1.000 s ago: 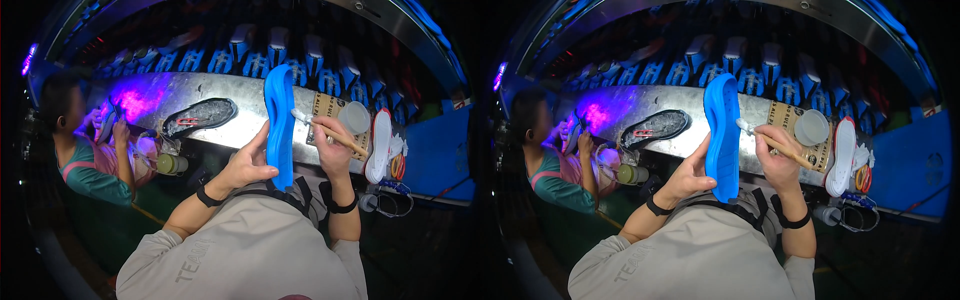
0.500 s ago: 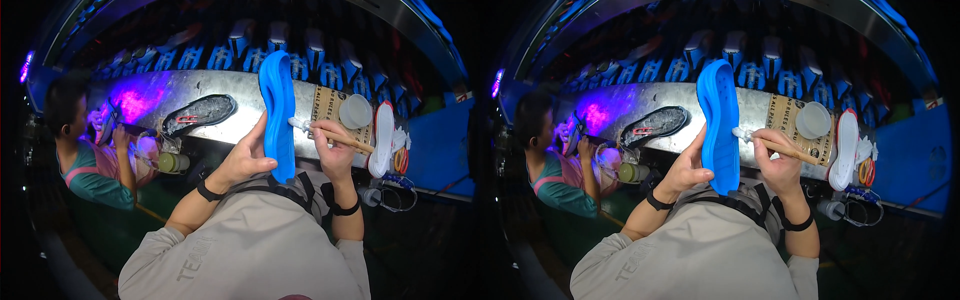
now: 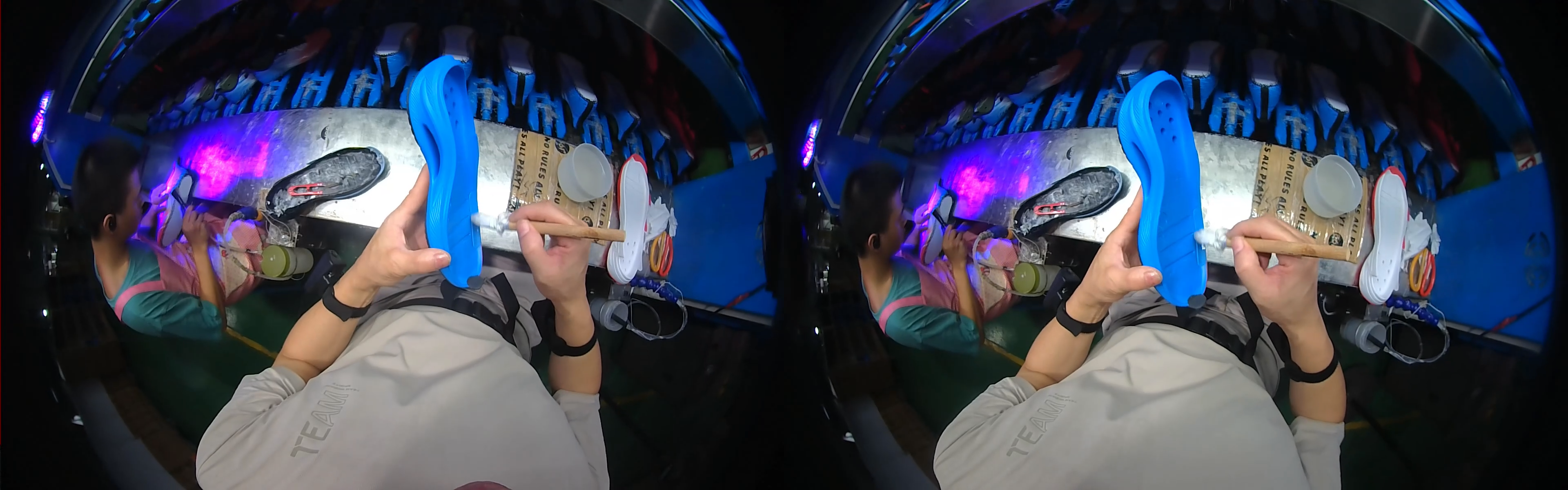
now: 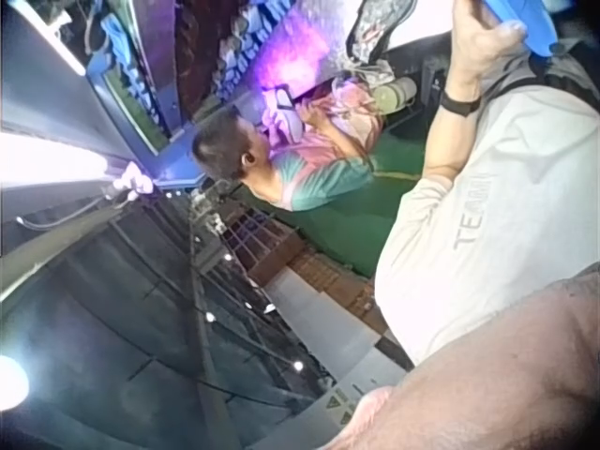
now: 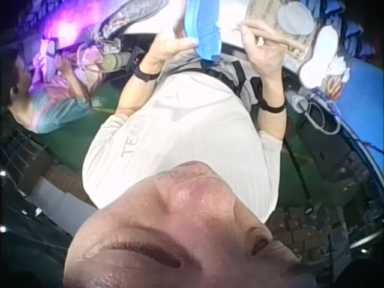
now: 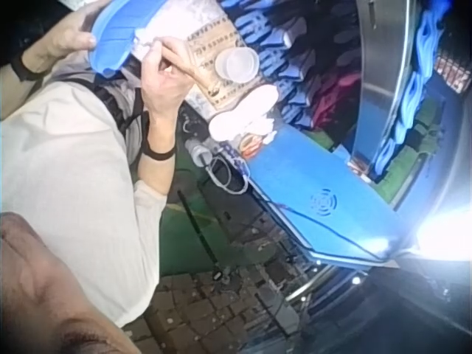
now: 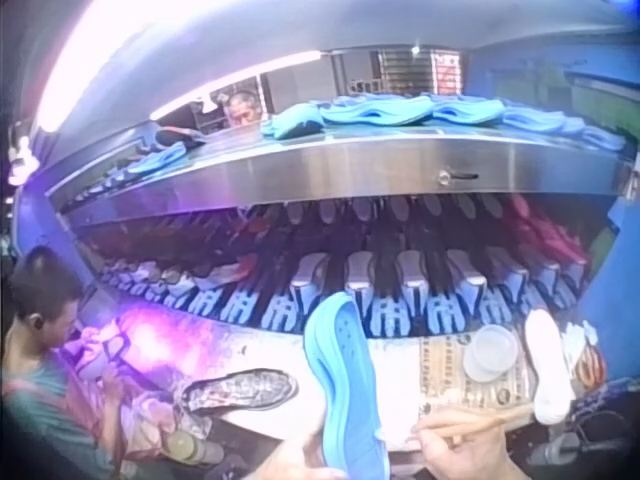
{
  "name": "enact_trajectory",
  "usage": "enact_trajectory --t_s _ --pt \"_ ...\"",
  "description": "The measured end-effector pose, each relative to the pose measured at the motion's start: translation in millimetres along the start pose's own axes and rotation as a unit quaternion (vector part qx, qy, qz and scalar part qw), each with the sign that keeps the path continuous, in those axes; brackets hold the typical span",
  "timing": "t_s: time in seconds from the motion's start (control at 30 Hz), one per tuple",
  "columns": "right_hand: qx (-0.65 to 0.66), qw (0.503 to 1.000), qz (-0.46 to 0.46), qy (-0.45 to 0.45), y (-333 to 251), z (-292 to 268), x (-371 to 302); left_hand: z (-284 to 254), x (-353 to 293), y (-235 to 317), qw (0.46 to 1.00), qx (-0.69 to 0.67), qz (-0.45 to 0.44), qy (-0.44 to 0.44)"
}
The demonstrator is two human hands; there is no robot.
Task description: Applying adhesive to blue shoe soles using a brush and placing them on a conveyor belt.
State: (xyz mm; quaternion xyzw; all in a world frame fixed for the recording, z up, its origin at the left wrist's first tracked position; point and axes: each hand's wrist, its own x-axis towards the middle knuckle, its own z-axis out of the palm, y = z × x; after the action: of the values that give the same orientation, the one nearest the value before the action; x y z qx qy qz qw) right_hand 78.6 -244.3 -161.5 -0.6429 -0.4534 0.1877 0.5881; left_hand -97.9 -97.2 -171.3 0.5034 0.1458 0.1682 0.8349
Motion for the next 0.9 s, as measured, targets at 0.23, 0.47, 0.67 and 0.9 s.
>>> enact_trajectory --t_s 0.23,0.47,0.67,0.9 --pt "-0.039 0.998 -0.042 0.004 -0.5 3.2 -0.1 -13.2 2.2 -1.3 0.998 -0.003 0.043 -0.047" --pt "-0.034 0.997 -0.067 -0.035 -7.8 -1.6 -4.9 -16.8 -0.1 -7.9 0.997 -0.012 0.046 -0.055" --pt "-0.009 0.999 -0.025 0.034 -11.1 -1.0 -6.5 -17.5 0.6 -3.4 0.996 0.008 0.053 -0.067" --pt "-0.024 0.997 -0.055 -0.038 -8.8 -5.8 -10.8 -16.1 1.2 -2.5 0.996 0.019 0.068 -0.049"
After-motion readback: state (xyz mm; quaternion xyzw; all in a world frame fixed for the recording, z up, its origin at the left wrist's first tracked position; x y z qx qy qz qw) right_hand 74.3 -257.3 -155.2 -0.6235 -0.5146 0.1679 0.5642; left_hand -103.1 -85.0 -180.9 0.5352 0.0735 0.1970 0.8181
